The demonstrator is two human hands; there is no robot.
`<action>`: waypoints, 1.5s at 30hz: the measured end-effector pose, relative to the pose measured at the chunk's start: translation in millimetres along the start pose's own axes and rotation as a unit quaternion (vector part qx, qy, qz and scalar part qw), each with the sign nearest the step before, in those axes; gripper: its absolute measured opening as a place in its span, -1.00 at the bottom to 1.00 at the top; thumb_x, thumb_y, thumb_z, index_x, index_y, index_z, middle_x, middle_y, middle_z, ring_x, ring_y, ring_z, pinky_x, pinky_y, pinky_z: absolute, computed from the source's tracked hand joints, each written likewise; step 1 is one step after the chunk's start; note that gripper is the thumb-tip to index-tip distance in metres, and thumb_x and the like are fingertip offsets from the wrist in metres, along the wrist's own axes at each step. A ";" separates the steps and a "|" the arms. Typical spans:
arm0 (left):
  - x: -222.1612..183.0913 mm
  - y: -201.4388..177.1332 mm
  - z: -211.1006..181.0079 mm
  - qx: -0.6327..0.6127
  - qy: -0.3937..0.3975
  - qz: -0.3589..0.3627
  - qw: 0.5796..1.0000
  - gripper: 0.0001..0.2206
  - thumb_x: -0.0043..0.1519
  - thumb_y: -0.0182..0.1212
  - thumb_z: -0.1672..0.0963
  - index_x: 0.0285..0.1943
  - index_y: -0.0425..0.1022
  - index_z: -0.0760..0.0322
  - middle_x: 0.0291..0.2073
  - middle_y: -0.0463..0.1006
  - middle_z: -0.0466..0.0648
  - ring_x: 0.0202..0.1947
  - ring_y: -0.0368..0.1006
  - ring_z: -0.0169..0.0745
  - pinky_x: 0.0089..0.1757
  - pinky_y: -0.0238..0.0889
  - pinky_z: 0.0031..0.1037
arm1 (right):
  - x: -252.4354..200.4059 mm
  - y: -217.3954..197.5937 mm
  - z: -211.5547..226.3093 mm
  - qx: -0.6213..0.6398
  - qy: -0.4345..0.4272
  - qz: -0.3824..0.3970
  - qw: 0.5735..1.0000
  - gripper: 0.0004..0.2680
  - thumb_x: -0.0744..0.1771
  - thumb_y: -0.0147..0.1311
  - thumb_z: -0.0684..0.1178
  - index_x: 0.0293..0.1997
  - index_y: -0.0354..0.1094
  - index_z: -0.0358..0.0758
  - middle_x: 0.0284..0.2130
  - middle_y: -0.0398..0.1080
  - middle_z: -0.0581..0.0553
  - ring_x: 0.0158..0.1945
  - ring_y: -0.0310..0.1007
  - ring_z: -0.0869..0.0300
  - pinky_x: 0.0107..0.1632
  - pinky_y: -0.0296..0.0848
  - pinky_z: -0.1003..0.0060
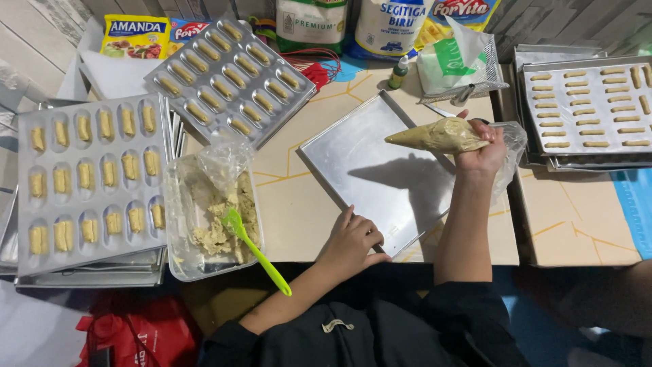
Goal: Filling a piping bag with dough from a container using a spatula and preparing it for baking.
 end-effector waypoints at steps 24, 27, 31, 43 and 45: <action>93.7 69.0 113.4 -0.816 -0.352 -0.325 0.322 -0.34 0.18 0.47 -0.02 0.32 0.19 0.34 0.19 0.38 0.02 0.25 0.36 -0.07 0.23 0.29 -0.21 | -144.2 38.5 -139.5 -0.349 -0.057 0.040 0.935 -0.54 0.43 -0.36 0.36 -0.70 -0.17 0.04 -0.81 -0.20 0.12 -0.71 -0.02 0.24 0.05 0.54 0.22; 94.3 89.3 136.4 -0.817 -0.356 -0.314 0.327 -0.41 0.18 0.47 -0.02 0.23 0.27 0.33 0.10 0.41 -0.02 0.16 0.42 -0.08 0.17 0.35 -0.22 | -143.9 47.0 -148.7 -0.393 -0.063 0.088 0.913 -0.54 0.44 -0.38 0.36 -0.70 -0.18 0.07 -0.82 -0.22 0.12 -0.73 -0.12 0.22 -0.10 0.45 0.28; 93.4 86.6 145.8 -0.815 -0.350 -0.313 0.339 -0.41 0.16 0.49 -0.01 0.22 0.26 0.32 0.08 0.40 -0.01 0.15 0.42 -0.07 0.17 0.36 -0.18 | -139.6 40.7 -156.1 -0.403 -0.056 0.095 0.909 -0.53 0.44 -0.37 0.36 -0.70 -0.19 0.07 -0.82 -0.24 0.12 -0.73 -0.19 0.22 -0.18 0.40 0.30; 76.1 63.1 136.0 -0.831 -0.356 -0.301 0.305 -0.49 0.14 0.50 0.04 0.10 0.26 0.25 -0.01 0.47 -0.03 0.08 0.51 0.00 0.08 0.47 -0.22 | -152.5 39.2 -171.1 -0.431 -0.064 0.090 0.896 -0.52 0.45 -0.37 0.36 -0.71 -0.20 0.07 -0.85 -0.26 0.11 -0.75 -0.28 0.24 -0.37 0.17 0.35; 79.8 62.8 138.2 -0.838 -0.331 -0.293 0.318 -0.53 0.16 0.47 0.04 0.07 0.26 0.22 -0.01 0.50 -0.04 0.07 0.52 -0.02 0.10 0.46 -0.19 | -151.6 36.7 -171.1 -0.431 -0.064 0.086 0.896 -0.51 0.45 -0.36 0.35 -0.72 -0.21 0.07 -0.85 -0.26 0.11 -0.74 -0.30 0.23 -0.39 0.14 0.34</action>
Point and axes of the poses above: each hand's wrist, its own x-axis towards the middle knuckle, its own y-axis out of the palm, z = x × y, the point moved 10 cm from there along x, towards the middle knuckle
